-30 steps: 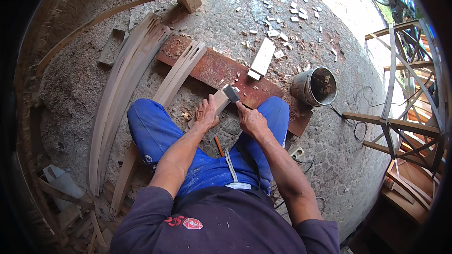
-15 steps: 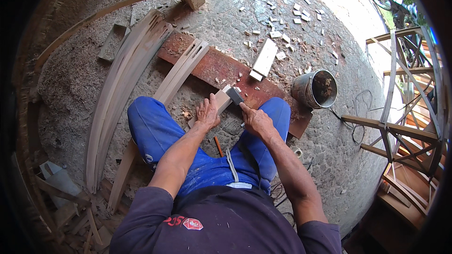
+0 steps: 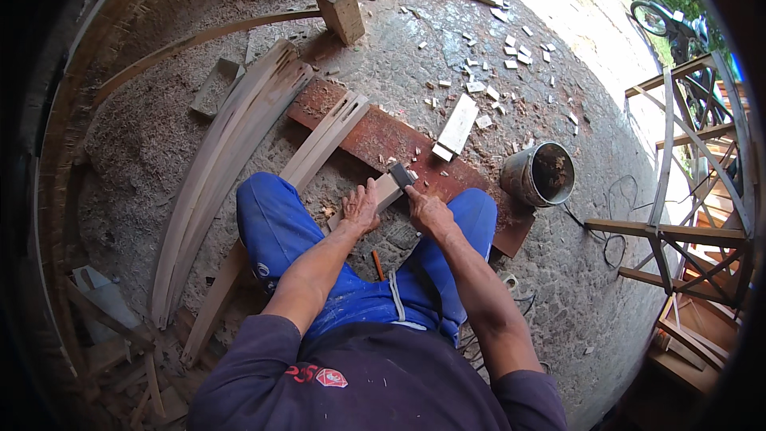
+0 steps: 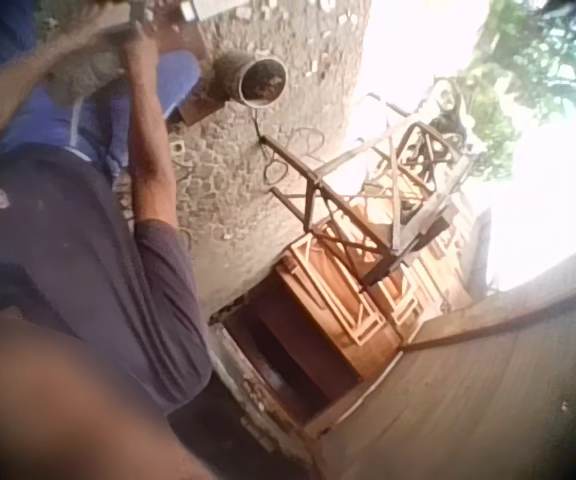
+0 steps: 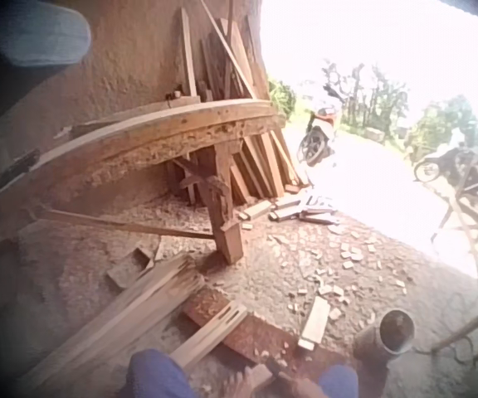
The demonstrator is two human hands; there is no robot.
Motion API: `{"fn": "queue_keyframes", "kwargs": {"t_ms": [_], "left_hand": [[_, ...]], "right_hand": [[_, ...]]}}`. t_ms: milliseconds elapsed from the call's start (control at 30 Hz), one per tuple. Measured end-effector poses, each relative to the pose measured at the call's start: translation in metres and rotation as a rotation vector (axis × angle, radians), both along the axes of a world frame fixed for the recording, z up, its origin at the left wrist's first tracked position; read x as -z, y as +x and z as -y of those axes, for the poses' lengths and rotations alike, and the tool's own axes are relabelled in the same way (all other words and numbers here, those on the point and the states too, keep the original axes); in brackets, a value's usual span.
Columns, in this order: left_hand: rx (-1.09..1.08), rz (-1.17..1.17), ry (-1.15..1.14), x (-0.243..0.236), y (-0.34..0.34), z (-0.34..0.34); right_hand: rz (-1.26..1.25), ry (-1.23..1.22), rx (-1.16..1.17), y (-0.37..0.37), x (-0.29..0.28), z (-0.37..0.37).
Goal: The person sits on the floor and uses a chisel and hammer to carve a small wooden block. They repeatedly strike the chisel to shape the wood, then use a hand saw to cut the block. Finally, they place the finished piece with other similar blocks.
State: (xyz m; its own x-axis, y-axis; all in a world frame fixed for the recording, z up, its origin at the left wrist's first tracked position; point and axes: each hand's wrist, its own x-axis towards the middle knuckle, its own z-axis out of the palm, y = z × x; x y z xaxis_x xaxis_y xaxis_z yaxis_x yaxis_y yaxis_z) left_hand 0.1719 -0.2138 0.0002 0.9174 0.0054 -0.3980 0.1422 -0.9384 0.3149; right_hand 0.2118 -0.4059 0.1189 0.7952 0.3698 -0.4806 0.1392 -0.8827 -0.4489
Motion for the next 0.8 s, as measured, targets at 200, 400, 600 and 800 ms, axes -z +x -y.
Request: {"fn": "queue_keyframes", "kwargs": {"t_ms": [200, 400, 600, 800], "left_hand": [[-0.017, -0.001, -0.033, 0.002, 0.0, 0.003], [-0.016, -0.039, -0.028, 0.009, 0.002, 0.002], [-0.025, -0.028, -0.059, 0.015, 0.002, 0.005], [-0.158, -0.178, -0.464, 0.024, 0.014, -0.015]], "right_hand": [[-0.115, -0.102, -0.071, 0.002, 0.002, 0.025], [-0.047, -0.06, -0.042, 0.009, 0.016, 0.006], [-0.14, -0.115, -0.019, 0.003, -0.009, 0.031], [0.044, 0.245, 0.347, -0.021, -0.004, 0.051]]}}
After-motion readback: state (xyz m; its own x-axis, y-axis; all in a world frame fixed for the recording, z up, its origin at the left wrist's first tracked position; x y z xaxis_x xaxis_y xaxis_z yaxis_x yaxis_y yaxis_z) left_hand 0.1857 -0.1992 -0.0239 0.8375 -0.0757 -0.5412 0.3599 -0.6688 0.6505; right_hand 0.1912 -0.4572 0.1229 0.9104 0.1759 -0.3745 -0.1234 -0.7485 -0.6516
